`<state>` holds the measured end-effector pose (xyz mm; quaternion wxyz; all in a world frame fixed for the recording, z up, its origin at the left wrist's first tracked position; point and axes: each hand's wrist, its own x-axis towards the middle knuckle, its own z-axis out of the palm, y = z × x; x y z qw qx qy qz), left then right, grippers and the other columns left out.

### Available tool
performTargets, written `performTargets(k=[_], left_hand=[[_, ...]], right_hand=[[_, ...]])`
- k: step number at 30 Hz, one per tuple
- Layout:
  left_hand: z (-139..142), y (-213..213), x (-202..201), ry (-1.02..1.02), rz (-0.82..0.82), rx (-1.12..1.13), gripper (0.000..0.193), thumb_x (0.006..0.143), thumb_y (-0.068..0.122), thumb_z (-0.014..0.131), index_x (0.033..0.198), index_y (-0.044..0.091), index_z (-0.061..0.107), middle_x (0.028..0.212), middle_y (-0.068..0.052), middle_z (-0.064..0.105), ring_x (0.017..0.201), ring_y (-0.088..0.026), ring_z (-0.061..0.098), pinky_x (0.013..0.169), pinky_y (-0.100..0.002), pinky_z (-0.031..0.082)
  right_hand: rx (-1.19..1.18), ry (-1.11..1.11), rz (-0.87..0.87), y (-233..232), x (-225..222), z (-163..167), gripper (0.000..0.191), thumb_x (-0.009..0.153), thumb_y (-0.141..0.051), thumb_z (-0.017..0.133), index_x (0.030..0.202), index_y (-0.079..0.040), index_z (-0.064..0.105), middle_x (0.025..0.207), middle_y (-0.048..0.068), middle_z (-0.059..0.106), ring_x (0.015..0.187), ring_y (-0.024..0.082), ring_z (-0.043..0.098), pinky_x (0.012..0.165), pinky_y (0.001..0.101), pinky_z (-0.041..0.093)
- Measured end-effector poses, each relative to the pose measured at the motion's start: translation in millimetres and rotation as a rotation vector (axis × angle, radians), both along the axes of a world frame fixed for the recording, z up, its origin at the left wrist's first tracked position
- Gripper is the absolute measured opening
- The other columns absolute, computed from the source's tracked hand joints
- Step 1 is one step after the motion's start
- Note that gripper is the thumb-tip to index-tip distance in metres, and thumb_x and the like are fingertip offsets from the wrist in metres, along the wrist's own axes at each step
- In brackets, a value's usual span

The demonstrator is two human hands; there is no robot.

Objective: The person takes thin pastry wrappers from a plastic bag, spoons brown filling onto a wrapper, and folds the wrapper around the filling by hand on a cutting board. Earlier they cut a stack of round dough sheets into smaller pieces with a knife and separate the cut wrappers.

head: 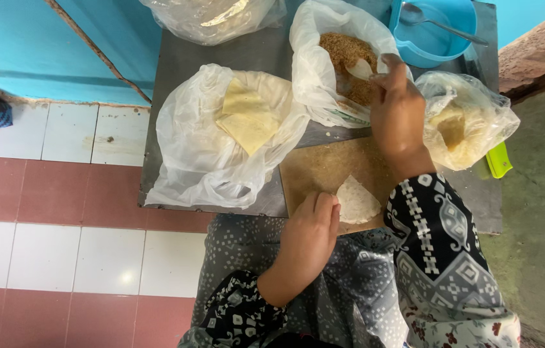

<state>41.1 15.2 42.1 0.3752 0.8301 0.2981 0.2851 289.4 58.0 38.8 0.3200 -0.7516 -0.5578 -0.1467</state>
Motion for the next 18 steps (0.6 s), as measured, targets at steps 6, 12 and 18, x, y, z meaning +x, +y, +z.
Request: performTargets(k=[6, 12, 18], left_hand=[[-2, 3, -2, -0.066, 0.016, 0.041, 0.016, 0.093, 0.005, 0.068, 0.107, 0.002, 0.06, 0.095, -0.015, 0.063, 0.082, -0.035, 0.067, 0.066, -0.043, 0.054], [-12, 6, -1, -0.106, 0.057, -0.022, 0.019, 0.092, 0.002, 0.069, 0.109, 0.001, 0.061, 0.099, -0.016, 0.066, 0.079, -0.033, 0.069, 0.064, -0.04, 0.056], [-22, 6, -4, -0.16, 0.063, -0.145, 0.026, 0.091, 0.001, 0.07, 0.116, 0.001, 0.062, 0.096, -0.012, 0.066, 0.077, -0.026, 0.071, 0.067, -0.034, 0.059]], right_hand=[[0.131, 0.081, -0.036, -34, -11, -3, 0.04, 0.105, 0.007, 0.069, 0.138, -0.001, 0.049, 0.11, 0.014, 0.078, 0.107, 0.029, 0.078, 0.088, 0.0368, 0.062], [0.22, 0.196, -0.086, -98, -49, 3, 0.041, 0.105, 0.009, 0.073, 0.139, 0.001, 0.049, 0.117, 0.013, 0.077, 0.112, 0.022, 0.078, 0.094, 0.0313, 0.061], [0.213, 0.138, 0.019, -179, -103, 8, 0.035, 0.1, 0.011, 0.073, 0.124, 0.0, 0.05, 0.116, 0.015, 0.074, 0.108, 0.023, 0.076, 0.09, 0.0287, 0.059]])
